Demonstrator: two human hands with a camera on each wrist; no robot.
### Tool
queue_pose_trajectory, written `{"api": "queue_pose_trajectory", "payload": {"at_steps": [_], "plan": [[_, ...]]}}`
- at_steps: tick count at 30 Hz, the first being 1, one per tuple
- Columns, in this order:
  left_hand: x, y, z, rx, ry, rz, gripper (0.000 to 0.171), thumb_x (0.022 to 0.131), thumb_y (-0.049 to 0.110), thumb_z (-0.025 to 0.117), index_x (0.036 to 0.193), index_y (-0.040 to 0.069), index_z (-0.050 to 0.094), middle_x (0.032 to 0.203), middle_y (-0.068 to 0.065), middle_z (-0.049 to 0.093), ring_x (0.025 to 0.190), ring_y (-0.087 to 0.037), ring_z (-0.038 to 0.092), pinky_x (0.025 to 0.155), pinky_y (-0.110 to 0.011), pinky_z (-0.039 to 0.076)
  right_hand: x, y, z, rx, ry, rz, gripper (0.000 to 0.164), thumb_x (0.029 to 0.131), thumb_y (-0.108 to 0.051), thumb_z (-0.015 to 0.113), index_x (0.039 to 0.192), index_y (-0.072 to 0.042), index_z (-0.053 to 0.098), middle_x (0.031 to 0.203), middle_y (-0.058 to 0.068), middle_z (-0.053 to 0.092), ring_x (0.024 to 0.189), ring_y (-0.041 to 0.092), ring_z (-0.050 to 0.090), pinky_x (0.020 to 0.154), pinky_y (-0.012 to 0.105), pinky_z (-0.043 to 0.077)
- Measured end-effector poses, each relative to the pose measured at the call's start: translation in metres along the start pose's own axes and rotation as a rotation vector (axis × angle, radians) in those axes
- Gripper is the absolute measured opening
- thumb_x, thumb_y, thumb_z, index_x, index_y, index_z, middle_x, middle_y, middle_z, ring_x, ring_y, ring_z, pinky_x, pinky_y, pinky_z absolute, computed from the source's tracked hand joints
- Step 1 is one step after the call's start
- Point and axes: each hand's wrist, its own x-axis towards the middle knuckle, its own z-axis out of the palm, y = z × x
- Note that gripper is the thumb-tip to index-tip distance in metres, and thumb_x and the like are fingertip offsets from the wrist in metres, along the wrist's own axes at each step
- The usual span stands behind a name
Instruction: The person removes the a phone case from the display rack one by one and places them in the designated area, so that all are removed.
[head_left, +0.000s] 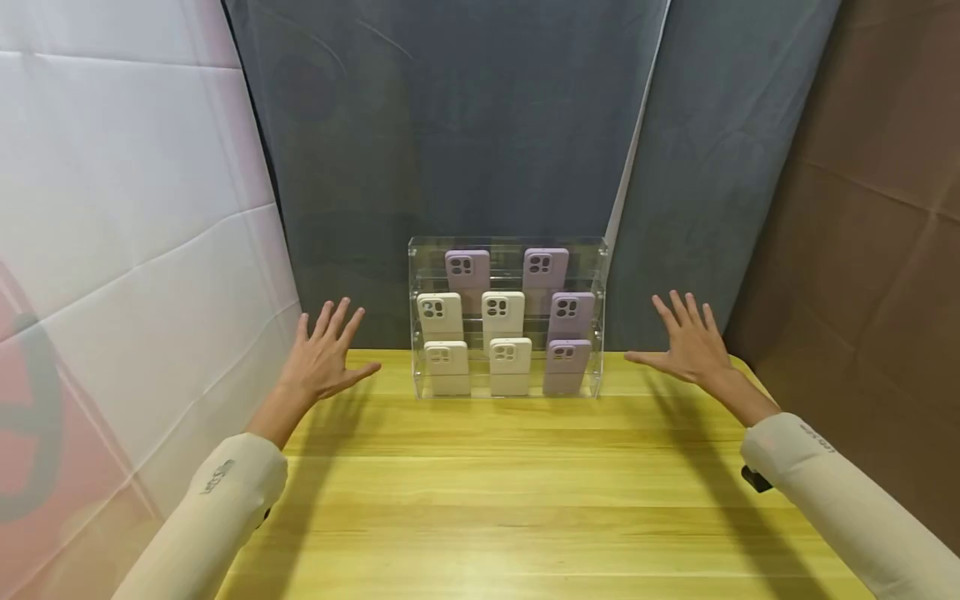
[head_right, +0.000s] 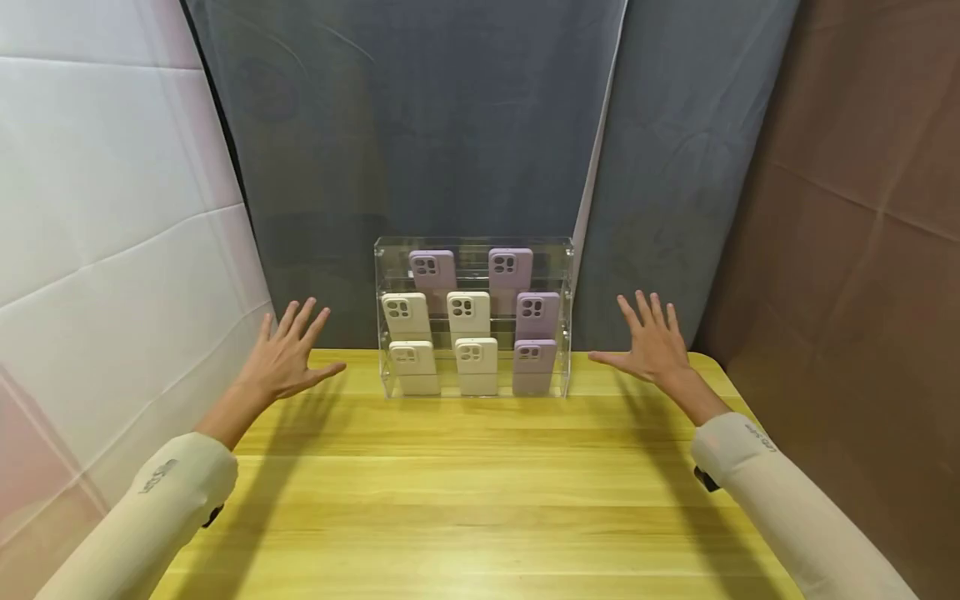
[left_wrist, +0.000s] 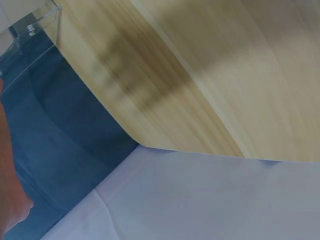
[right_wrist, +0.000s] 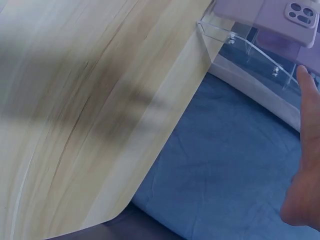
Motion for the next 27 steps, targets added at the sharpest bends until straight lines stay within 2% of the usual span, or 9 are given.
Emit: {"api": "queue_pose_trajectory", "payload": {"at_steps": [6, 16, 27], "plan": [[0.009, 0.007, -0.002, -0.021, 0.005, 0.012, 0.107, 0.092, 0.069, 0.063, 0.167, 0.008, 0.017, 0.172, -0.023, 0.010, 0.156, -0.047, 0.013, 0.122, -0.072, 0.011, 0.000, -0.008, 0.000, 0.011, -0.004, -0.016, 0.121, 0.082, -0.076, 0.069, 0.168, -0.011, 0.014, 0.171, 0.026, 0.008, 0.157, 0.048, 0.003, 0.126, 0.064, -0.004], [0.024, 0.015, 0.001, -0.061, -0.032, 0.015, 0.106, 0.095, 0.068, 0.060, 0.167, 0.007, 0.014, 0.171, -0.024, 0.009, 0.155, -0.047, 0.015, 0.122, -0.072, 0.013, 0.000, -0.021, 0.004, 0.011, -0.019, -0.057, 0.115, 0.084, -0.072, 0.070, 0.167, -0.010, 0.020, 0.169, 0.028, 0.013, 0.155, 0.050, 0.010, 0.127, 0.063, -0.001], [0.036, 0.020, 0.003, -0.123, -0.044, 0.016, 0.105, 0.095, 0.065, 0.063, 0.167, 0.005, 0.013, 0.170, -0.026, 0.013, 0.154, -0.049, 0.017, 0.121, -0.072, 0.017, 0.000, -0.033, 0.008, 0.025, -0.054, -0.058, 0.114, 0.085, -0.071, 0.071, 0.167, -0.010, 0.021, 0.169, 0.028, 0.017, 0.156, 0.048, 0.012, 0.127, 0.062, 0.005]]}}
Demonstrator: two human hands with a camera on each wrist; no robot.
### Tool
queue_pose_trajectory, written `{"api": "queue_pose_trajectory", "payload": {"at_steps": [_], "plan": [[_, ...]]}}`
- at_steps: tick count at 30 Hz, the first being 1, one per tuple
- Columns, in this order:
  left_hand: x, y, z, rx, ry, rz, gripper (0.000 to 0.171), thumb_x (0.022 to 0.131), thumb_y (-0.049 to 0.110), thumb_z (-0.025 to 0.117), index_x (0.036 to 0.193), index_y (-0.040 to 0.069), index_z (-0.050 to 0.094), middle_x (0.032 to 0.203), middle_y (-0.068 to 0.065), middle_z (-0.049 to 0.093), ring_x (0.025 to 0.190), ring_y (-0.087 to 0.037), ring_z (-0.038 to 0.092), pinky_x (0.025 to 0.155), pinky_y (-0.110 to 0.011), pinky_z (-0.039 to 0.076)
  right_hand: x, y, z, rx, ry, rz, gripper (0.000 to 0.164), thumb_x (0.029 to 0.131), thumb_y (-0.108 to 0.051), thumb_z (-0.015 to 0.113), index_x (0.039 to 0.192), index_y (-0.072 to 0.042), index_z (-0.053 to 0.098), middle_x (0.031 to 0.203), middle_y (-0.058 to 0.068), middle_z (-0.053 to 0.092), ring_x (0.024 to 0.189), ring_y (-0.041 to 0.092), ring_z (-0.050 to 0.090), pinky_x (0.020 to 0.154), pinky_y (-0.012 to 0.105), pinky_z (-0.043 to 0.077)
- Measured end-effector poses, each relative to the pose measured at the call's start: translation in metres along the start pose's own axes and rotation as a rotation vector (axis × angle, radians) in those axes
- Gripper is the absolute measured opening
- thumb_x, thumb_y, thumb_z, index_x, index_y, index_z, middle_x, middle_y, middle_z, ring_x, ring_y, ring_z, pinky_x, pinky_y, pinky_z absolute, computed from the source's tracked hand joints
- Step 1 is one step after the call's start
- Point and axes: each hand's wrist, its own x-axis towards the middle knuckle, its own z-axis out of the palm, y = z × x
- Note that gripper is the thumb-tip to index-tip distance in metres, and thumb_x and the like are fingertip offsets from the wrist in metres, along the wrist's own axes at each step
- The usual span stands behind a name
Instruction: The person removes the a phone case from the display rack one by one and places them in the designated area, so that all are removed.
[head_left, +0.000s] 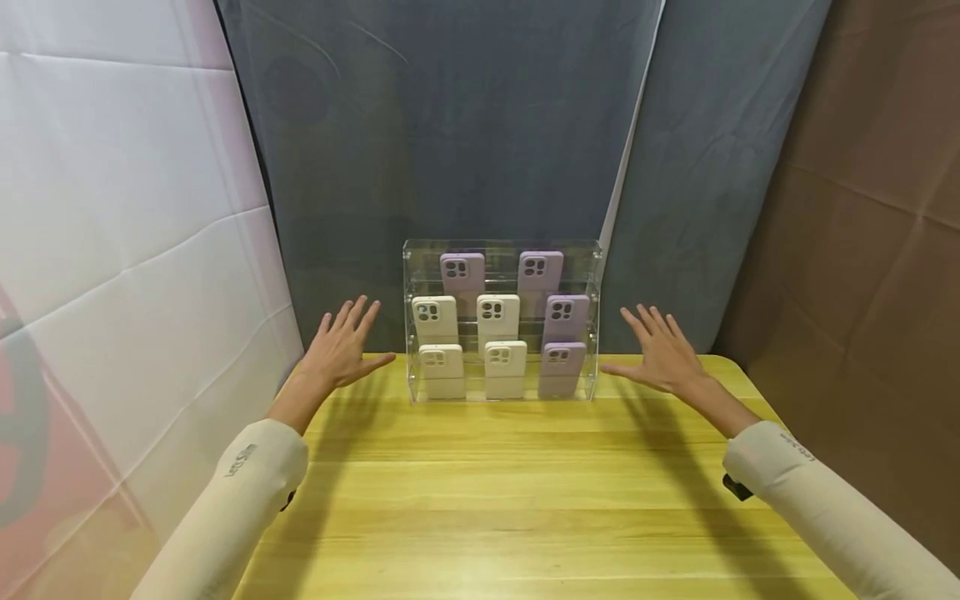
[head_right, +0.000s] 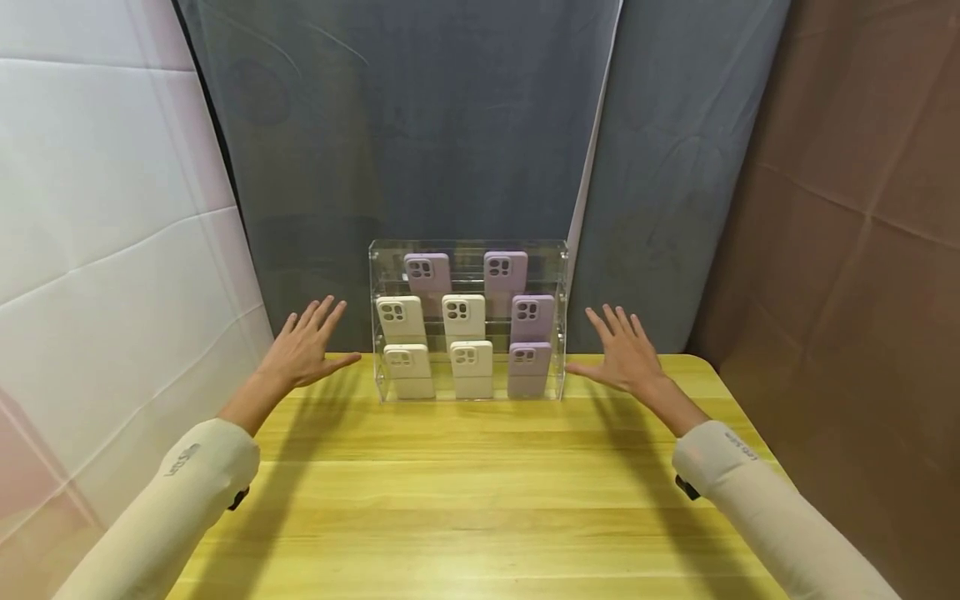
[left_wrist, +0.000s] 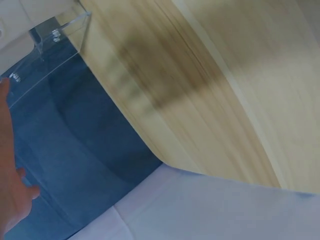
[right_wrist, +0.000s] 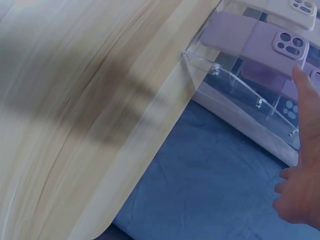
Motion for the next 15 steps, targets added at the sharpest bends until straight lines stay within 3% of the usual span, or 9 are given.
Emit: {"api": "queue_pose_trajectory", "payload": {"at_steps": [15], "plan": [[0.014, 0.007, 0.003, -0.170, 0.005, -0.009, 0.099, 0.098, 0.054, 0.067, 0.166, 0.003, 0.017, 0.170, -0.026, 0.016, 0.153, -0.048, 0.021, 0.121, -0.070, 0.022, 0.007, -0.022, 0.013, 0.081, 0.011, -0.012, 0.111, 0.086, -0.068, 0.073, 0.166, -0.010, 0.024, 0.167, 0.026, 0.026, 0.154, 0.046, 0.022, 0.128, 0.059, 0.010]]}}
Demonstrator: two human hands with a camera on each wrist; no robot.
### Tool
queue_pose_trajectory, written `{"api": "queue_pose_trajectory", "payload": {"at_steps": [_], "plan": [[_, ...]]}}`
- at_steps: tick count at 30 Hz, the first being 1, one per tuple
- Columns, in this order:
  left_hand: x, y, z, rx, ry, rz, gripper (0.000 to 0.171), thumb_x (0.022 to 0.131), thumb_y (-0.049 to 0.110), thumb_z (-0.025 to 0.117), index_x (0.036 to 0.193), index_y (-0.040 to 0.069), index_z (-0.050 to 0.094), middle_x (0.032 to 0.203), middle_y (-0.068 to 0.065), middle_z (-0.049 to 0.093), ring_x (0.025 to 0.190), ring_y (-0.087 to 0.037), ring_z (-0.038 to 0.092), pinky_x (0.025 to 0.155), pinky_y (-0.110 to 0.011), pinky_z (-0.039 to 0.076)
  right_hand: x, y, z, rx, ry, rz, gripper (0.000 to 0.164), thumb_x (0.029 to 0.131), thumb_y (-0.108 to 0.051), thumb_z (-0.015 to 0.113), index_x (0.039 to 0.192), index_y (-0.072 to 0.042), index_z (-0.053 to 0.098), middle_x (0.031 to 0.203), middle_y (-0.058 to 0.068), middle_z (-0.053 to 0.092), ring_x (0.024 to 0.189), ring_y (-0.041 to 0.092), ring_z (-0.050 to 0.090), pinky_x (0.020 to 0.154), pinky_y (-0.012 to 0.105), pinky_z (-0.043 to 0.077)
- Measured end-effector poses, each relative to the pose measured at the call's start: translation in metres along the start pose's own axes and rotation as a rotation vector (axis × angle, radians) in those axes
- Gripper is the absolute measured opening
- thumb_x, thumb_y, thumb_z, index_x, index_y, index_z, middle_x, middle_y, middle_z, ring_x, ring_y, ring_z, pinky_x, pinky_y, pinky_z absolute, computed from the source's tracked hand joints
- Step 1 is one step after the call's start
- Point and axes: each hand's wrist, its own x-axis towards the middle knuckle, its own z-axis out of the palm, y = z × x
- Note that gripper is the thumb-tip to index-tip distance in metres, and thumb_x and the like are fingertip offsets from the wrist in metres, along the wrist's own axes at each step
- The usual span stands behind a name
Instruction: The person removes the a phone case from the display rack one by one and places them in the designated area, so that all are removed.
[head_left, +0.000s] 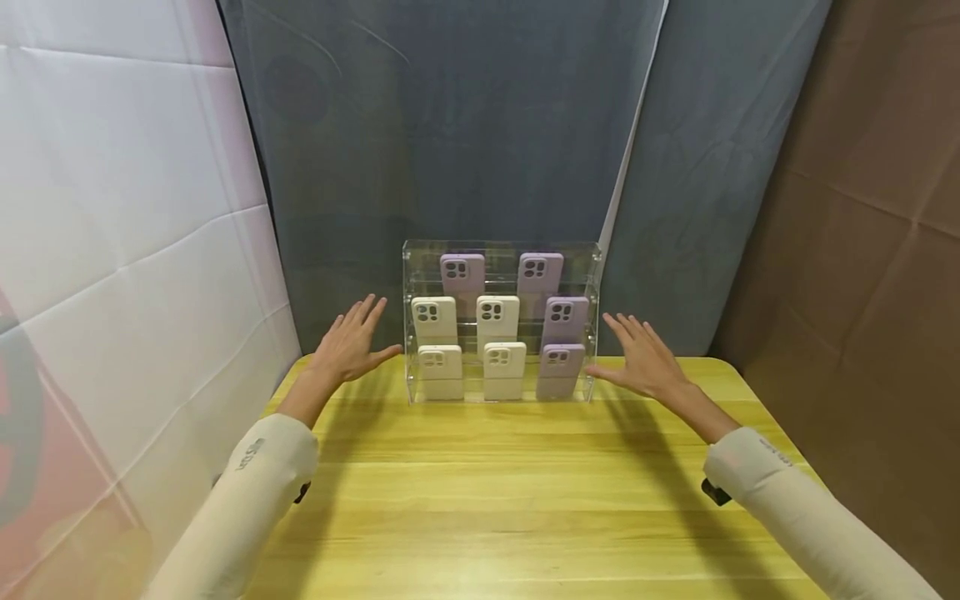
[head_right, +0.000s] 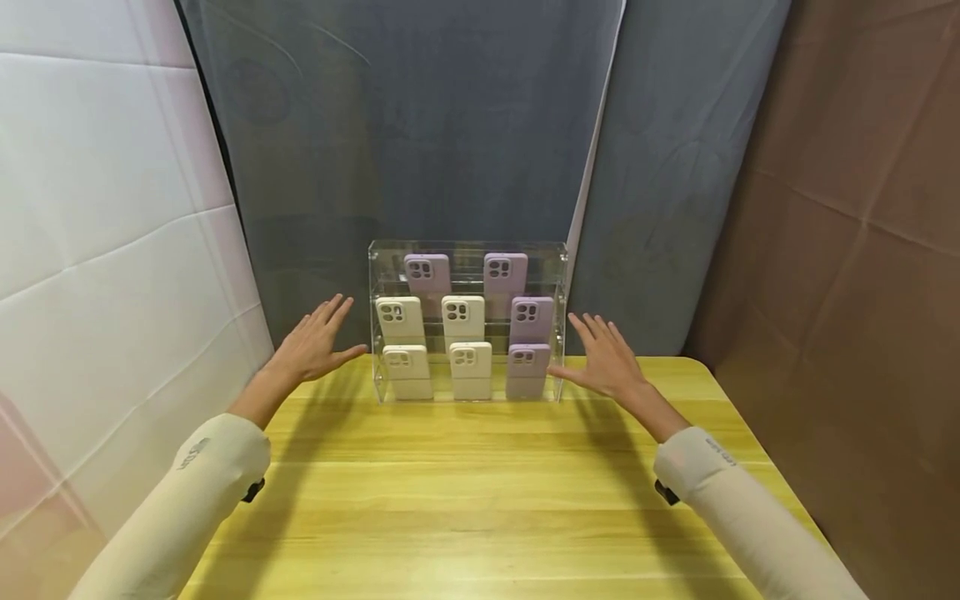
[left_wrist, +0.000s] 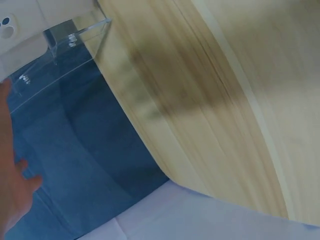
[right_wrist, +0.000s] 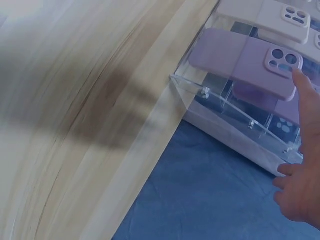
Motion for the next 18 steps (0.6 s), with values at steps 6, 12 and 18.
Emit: {"api": "queue_pose_trajectory", "payload": {"at_steps": [6, 12, 18], "plan": [[0.005, 0.003, 0.004, -0.094, 0.000, -0.002, 0.098, 0.099, 0.049, 0.068, 0.166, 0.002, 0.014, 0.169, -0.026, 0.016, 0.153, -0.047, 0.022, 0.122, -0.065, 0.025, -0.001, -0.006, 0.005, 0.021, 0.014, -0.025, 0.105, 0.086, -0.061, 0.077, 0.164, -0.009, 0.030, 0.164, 0.025, 0.033, 0.152, 0.044, 0.029, 0.128, 0.058, 0.014], [0.009, 0.005, 0.012, -0.205, -0.021, -0.026, 0.096, 0.101, 0.047, 0.066, 0.167, 0.005, 0.010, 0.171, -0.024, 0.013, 0.154, -0.046, 0.020, 0.117, -0.068, 0.031, -0.001, -0.012, 0.010, 0.032, 0.005, -0.039, 0.101, 0.088, -0.058, 0.078, 0.163, -0.008, 0.033, 0.161, 0.023, 0.040, 0.148, 0.042, 0.038, 0.128, 0.056, 0.016], [0.013, 0.008, 0.016, -0.285, -0.029, -0.025, 0.092, 0.104, 0.043, 0.064, 0.167, 0.004, 0.010, 0.171, -0.023, 0.011, 0.156, -0.045, 0.016, 0.120, -0.068, 0.026, 0.000, -0.019, 0.013, 0.071, 0.002, -0.033, 0.094, 0.089, -0.050, 0.080, 0.161, -0.007, 0.037, 0.159, 0.021, 0.044, 0.144, 0.041, 0.045, 0.128, 0.056, 0.017]]}}
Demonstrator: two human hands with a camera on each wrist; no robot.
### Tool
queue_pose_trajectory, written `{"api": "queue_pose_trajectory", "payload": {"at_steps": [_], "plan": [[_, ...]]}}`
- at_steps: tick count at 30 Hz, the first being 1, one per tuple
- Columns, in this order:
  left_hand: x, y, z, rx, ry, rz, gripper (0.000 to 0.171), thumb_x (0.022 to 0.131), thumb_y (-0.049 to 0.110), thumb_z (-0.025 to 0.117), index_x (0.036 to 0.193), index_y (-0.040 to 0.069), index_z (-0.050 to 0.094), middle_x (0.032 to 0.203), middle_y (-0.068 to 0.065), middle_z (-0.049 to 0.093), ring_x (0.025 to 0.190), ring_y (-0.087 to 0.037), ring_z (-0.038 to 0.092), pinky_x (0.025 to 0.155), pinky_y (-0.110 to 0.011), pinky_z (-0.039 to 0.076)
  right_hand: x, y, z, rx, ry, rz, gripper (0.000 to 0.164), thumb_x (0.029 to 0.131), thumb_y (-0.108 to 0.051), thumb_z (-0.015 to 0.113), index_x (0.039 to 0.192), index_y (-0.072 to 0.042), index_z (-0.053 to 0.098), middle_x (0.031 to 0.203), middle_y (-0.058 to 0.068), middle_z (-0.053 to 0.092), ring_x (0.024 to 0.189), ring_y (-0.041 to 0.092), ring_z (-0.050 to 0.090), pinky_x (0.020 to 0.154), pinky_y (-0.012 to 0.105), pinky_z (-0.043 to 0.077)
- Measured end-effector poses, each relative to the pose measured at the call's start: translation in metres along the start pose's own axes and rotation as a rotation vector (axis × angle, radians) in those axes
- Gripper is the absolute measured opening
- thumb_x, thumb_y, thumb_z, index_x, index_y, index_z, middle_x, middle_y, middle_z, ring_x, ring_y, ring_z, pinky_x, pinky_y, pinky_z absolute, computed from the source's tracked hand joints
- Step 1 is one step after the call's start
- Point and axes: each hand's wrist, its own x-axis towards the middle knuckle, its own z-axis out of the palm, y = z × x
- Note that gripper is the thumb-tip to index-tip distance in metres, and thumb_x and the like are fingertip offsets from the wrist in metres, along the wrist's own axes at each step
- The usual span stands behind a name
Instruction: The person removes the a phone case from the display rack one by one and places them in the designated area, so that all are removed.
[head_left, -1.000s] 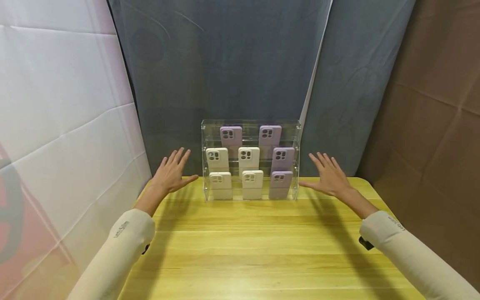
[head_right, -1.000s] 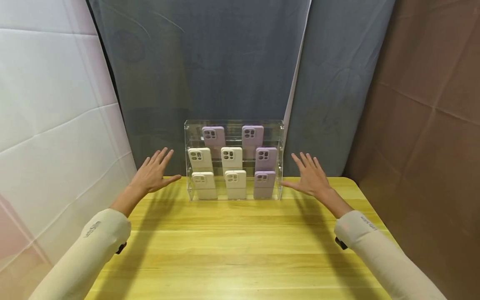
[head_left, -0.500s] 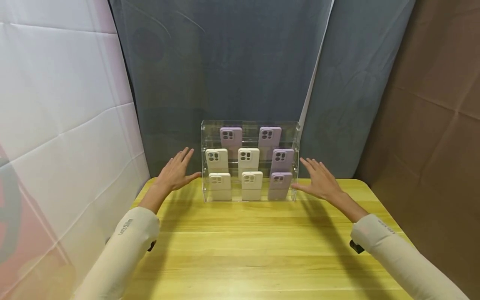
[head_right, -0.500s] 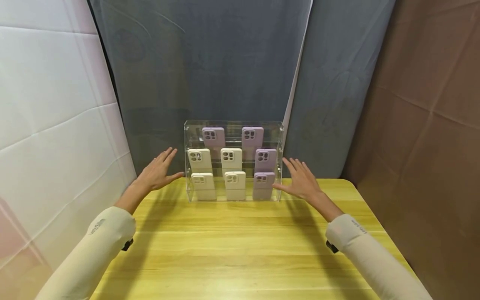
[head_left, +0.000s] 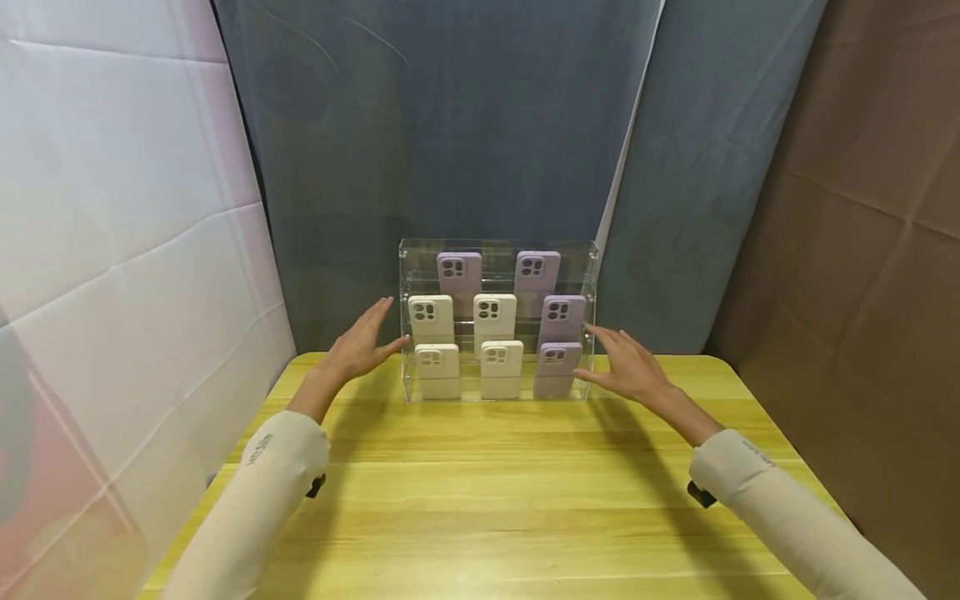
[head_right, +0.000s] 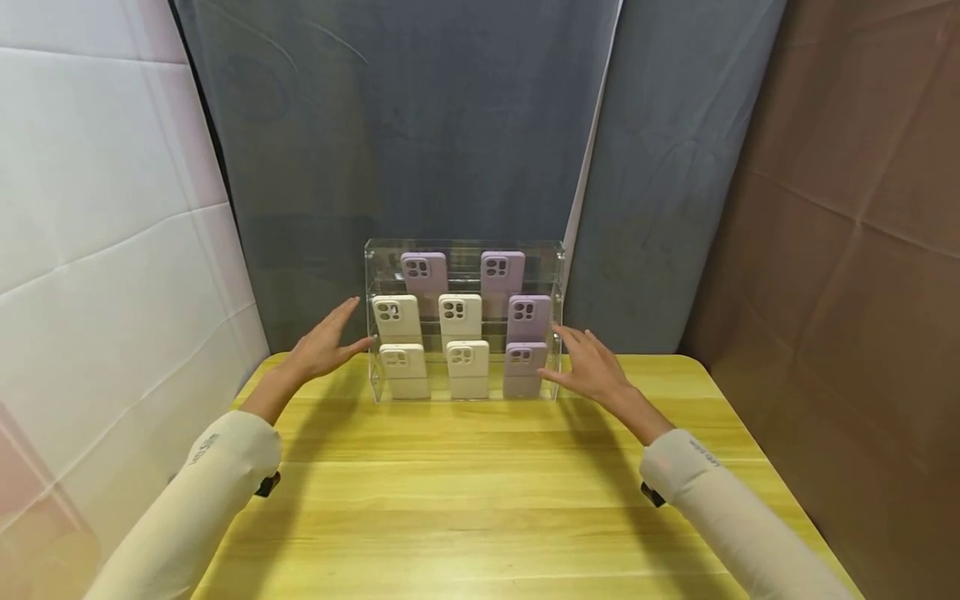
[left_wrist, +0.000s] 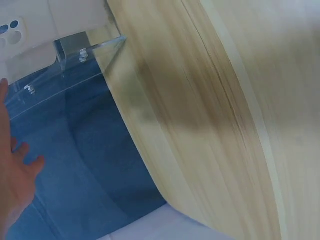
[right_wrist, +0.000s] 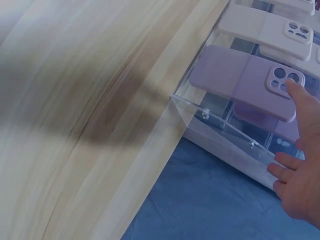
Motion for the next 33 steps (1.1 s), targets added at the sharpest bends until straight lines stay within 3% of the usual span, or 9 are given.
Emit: {"api": "queue_pose_trajectory", "payload": {"at_steps": [6, 9, 10, 12, 15, 17, 20, 23, 33], "plan": [[0.004, -0.001, 0.003, -0.091, 0.014, 0.001, 0.090, 0.104, 0.040, 0.065, 0.167, 0.004, 0.011, 0.171, -0.025, 0.012, 0.155, -0.046, 0.016, 0.123, -0.066, 0.020, 0.001, -0.004, 0.007, 0.041, 0.020, -0.013, 0.087, 0.091, -0.043, 0.081, 0.159, -0.006, 0.041, 0.156, 0.022, 0.047, 0.142, 0.043, 0.047, 0.126, 0.057, 0.021], [0.005, -0.001, 0.005, -0.136, 0.019, -0.019, 0.090, 0.104, 0.040, 0.064, 0.168, 0.006, 0.010, 0.171, -0.025, 0.012, 0.155, -0.046, 0.017, 0.124, -0.064, 0.020, 0.001, -0.006, 0.010, 0.066, 0.043, -0.035, 0.083, 0.092, -0.040, 0.081, 0.158, -0.008, 0.043, 0.154, 0.023, 0.050, 0.138, 0.044, 0.050, 0.121, 0.059, 0.033], [0.006, -0.001, 0.006, -0.149, 0.019, -0.023, 0.091, 0.104, 0.040, 0.064, 0.168, 0.007, 0.009, 0.171, -0.025, 0.012, 0.155, -0.047, 0.017, 0.124, -0.065, 0.020, 0.001, -0.006, 0.012, 0.071, 0.053, -0.040, 0.082, 0.092, -0.039, 0.081, 0.158, -0.008, 0.043, 0.151, 0.023, 0.052, 0.135, 0.046, 0.053, 0.112, 0.058, 0.044], [0.007, -0.001, 0.008, -0.180, 0.023, -0.034, 0.091, 0.104, 0.040, 0.064, 0.168, 0.008, 0.008, 0.171, -0.024, 0.013, 0.154, -0.048, 0.018, 0.124, -0.065, 0.021, 0.001, -0.007, 0.014, 0.097, 0.064, -0.041, 0.078, 0.094, -0.036, 0.080, 0.157, -0.009, 0.045, 0.127, 0.026, 0.067, 0.106, 0.042, 0.068, 0.082, 0.049, 0.061], [0.010, 0.001, 0.010, -0.224, 0.040, -0.046, 0.088, 0.104, 0.038, 0.064, 0.168, 0.008, 0.011, 0.170, -0.025, 0.017, 0.151, -0.050, 0.025, 0.122, -0.066, 0.025, 0.001, -0.007, 0.017, 0.147, 0.089, -0.049, 0.070, 0.095, -0.028, 0.079, 0.155, -0.009, 0.048, 0.096, 0.025, 0.071, 0.058, 0.033, 0.055, 0.043, 0.033, 0.041], [0.012, 0.002, 0.011, -0.248, 0.052, -0.057, 0.086, 0.104, 0.037, 0.064, 0.168, 0.008, 0.013, 0.169, -0.025, 0.021, 0.149, -0.050, 0.031, 0.120, -0.067, 0.028, 0.002, -0.007, 0.019, 0.185, 0.113, -0.072, 0.064, 0.096, -0.020, 0.078, 0.152, -0.006, 0.051, 0.092, 0.024, 0.072, 0.053, 0.029, 0.053, 0.044, 0.031, 0.040], [0.013, 0.003, 0.012, -0.275, 0.059, -0.077, 0.084, 0.105, 0.037, 0.064, 0.168, 0.011, 0.015, 0.167, -0.025, 0.025, 0.146, -0.049, 0.037, 0.117, -0.067, 0.033, 0.004, -0.005, 0.024, 0.232, 0.155, -0.124, 0.056, 0.095, -0.010, 0.077, 0.146, -0.001, 0.056, 0.124, 0.026, 0.071, 0.084, 0.036, 0.074, 0.066, 0.043, 0.062], [0.015, 0.003, 0.012, -0.298, 0.049, -0.096, 0.084, 0.105, 0.037, 0.063, 0.169, 0.014, 0.013, 0.168, -0.024, 0.025, 0.145, -0.048, 0.038, 0.116, -0.067, 0.035, 0.007, -0.004, 0.029, 0.277, 0.177, -0.160, 0.049, 0.095, -0.002, 0.074, 0.142, 0.004, 0.058, 0.131, 0.028, 0.066, 0.111, 0.043, 0.070, 0.092, 0.058, 0.058], [0.017, 0.001, 0.020, -0.384, 0.048, -0.086, 0.079, 0.107, 0.023, 0.061, 0.169, 0.016, 0.013, 0.168, -0.022, 0.026, 0.145, -0.047, 0.042, 0.114, -0.060, 0.042, 0.011, -0.003, 0.038, 0.352, 0.211, -0.093, 0.037, 0.099, 0.005, 0.066, 0.135, 0.001, 0.065, 0.115, 0.030, 0.072, 0.103, 0.044, 0.073, 0.083, 0.054, 0.062]]}}
